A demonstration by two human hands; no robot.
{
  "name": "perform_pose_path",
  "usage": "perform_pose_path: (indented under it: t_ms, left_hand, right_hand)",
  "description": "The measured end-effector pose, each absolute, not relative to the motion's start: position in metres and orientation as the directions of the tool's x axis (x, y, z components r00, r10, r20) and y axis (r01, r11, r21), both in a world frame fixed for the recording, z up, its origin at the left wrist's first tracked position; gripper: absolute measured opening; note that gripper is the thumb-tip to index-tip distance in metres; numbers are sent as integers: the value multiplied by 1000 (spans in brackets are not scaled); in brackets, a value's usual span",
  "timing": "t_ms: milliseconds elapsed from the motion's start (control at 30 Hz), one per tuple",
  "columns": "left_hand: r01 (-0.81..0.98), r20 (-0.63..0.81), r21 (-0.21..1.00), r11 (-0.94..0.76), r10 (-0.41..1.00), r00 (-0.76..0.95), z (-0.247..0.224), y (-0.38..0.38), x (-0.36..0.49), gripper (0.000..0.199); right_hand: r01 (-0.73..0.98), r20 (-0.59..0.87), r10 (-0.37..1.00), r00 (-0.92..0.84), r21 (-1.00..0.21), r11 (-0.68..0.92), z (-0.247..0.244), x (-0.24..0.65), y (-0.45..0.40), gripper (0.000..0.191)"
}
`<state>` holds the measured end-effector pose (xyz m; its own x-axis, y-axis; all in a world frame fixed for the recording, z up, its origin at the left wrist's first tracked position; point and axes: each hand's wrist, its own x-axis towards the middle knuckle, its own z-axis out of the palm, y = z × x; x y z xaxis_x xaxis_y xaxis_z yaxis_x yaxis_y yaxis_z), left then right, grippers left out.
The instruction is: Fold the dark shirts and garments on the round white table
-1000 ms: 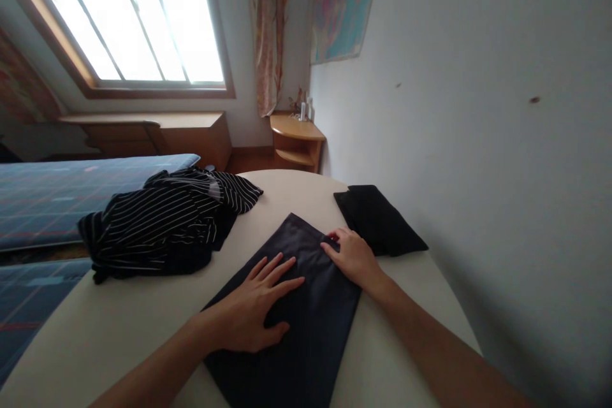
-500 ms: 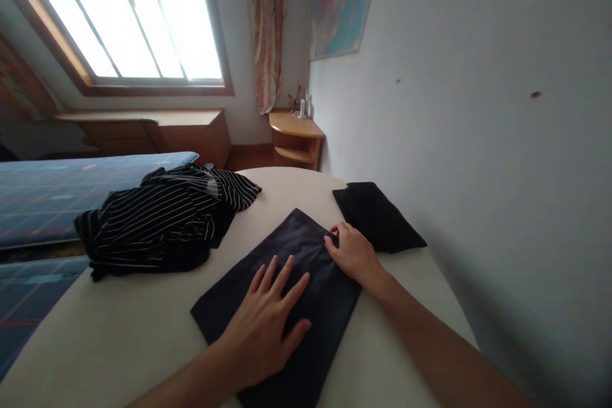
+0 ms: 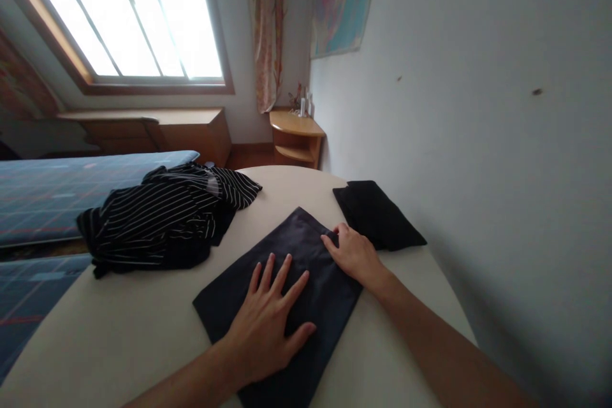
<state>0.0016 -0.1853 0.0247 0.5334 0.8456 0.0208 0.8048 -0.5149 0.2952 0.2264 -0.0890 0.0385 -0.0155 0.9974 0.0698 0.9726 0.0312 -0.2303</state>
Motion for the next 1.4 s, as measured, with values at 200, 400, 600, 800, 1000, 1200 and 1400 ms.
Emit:
perform_pose_path:
  t_ms: [200,400,600,800,1000,1200,1400]
  left_hand:
    - [697,2,322,-641,736,677,32,-166,-14,72]
    - [788,92,298,-539,838,538,27,-141,-27,56]
    - [872,127,226,-434,901,415,20,-127,-32,60]
    - [848,51,261,-461,884,464,26,-164,-5,76]
    - [764,-11,315,-563,803,596,31,-198,11,82]
    - [769,65,310,-559,819,570,25,-181,2,69]
    - [841,69,280,-463,884,463,23,-164,-2,71]
  right_hand:
    - [987,-6,999,37,-157,-38,45,227,-89,47]
    - [993,-61,998,21,-111,-28,52,232,-96,37]
    - [995,-82,997,5,-102,-13,56,230,-104,33]
    - [990,-48,999,21,-135,-27,52,232,-101,39]
    - [992,-48,999,8,-126,-14,49,233,-100,37]
    - [985,-52,998,22,-168,-31,53,235,-99,31]
    - [951,38,998,50,-306,-36,58,243,-98,27]
